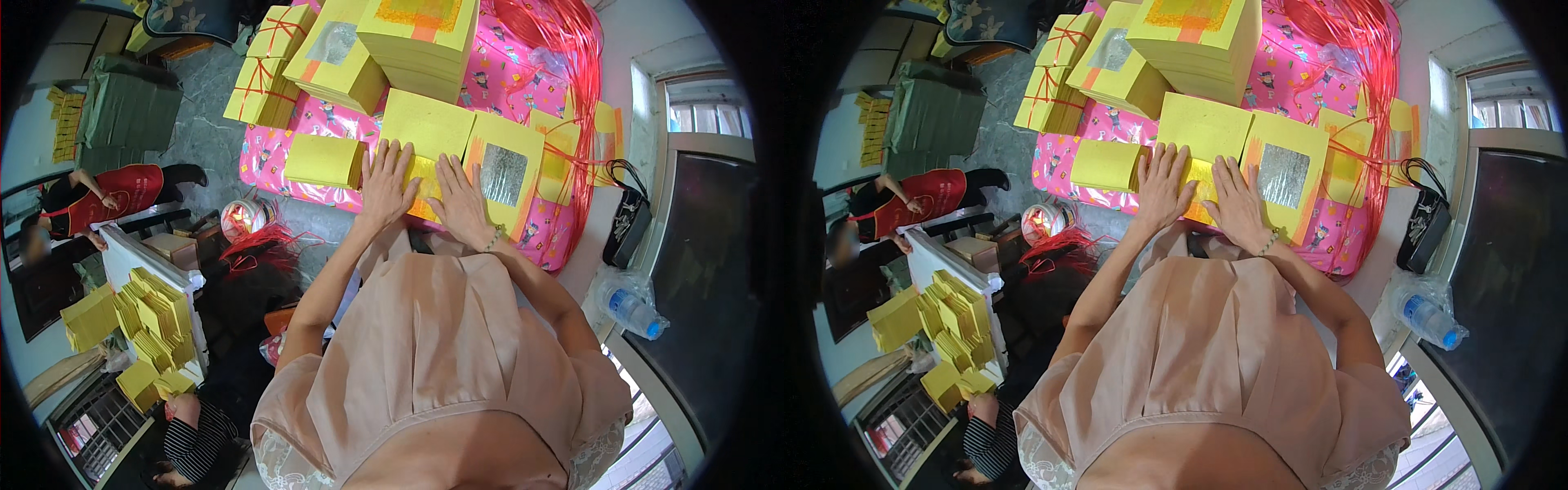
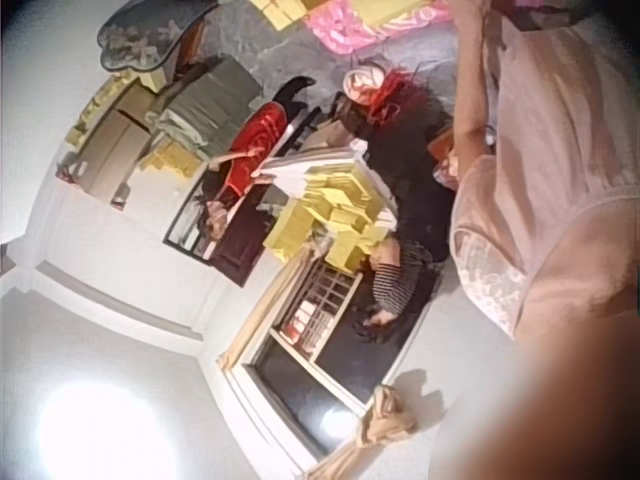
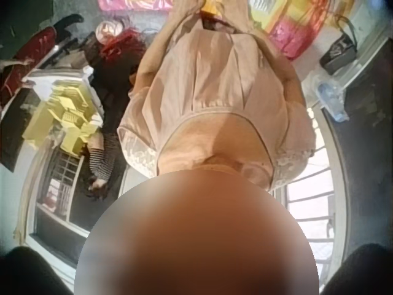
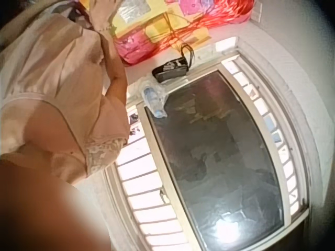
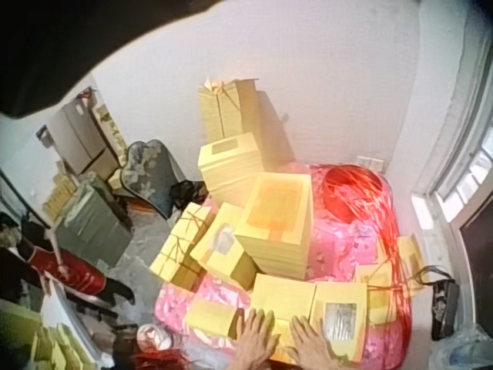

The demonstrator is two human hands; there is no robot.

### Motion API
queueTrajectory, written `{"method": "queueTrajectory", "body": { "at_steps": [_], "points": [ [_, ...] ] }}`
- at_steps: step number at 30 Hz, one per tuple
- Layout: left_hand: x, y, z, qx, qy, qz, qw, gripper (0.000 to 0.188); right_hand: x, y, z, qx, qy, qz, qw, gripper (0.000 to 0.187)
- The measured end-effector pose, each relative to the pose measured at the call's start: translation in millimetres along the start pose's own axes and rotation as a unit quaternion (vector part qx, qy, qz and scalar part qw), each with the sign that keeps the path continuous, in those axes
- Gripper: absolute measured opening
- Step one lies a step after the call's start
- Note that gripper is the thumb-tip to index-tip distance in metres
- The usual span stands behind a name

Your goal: The recorder is stacking yellow paper sheets and binding them with red elastic bands.

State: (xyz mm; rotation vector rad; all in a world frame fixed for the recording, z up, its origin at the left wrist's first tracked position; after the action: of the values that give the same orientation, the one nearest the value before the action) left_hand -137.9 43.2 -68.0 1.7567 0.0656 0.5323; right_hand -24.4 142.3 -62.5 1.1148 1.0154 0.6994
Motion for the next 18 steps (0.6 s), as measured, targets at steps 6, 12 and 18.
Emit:
{"method": "queueTrajectory", "body": {
  "at_steps": [6,12,18],
  "points": [
    [1.5,0.4,-1.1,-0.002,0.003,-0.010,1.000,0.068,2.3,-7.6,-2.7,0.023,0.020,0.003,1.000,0.068],
    [-1.0,2.9,-3.7,0.009,-0.003,0.039,0.999,0.066,-8.2,14.4,-16.7,0.053,0.020,-0.010,0.998,0.062],
    [0.5,1.3,-2.1,-0.003,-0.001,0.010,1.000,0.066,-17.6,10.9,-29.0,0.069,-0.002,0.039,0.997,0.057]
  ]
}}
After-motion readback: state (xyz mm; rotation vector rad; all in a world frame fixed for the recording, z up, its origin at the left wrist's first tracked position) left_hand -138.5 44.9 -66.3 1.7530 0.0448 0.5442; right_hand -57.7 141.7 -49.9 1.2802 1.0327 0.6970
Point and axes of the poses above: each hand's wrist, its own z-axis away from the middle knuckle, its own y-axis out of the back of the hand, x = y × z, the point moved 6 cm from there along -z, towards the middle knuckle, and after that the axes turned 11 degrees about -y, right-handed, at the moved point
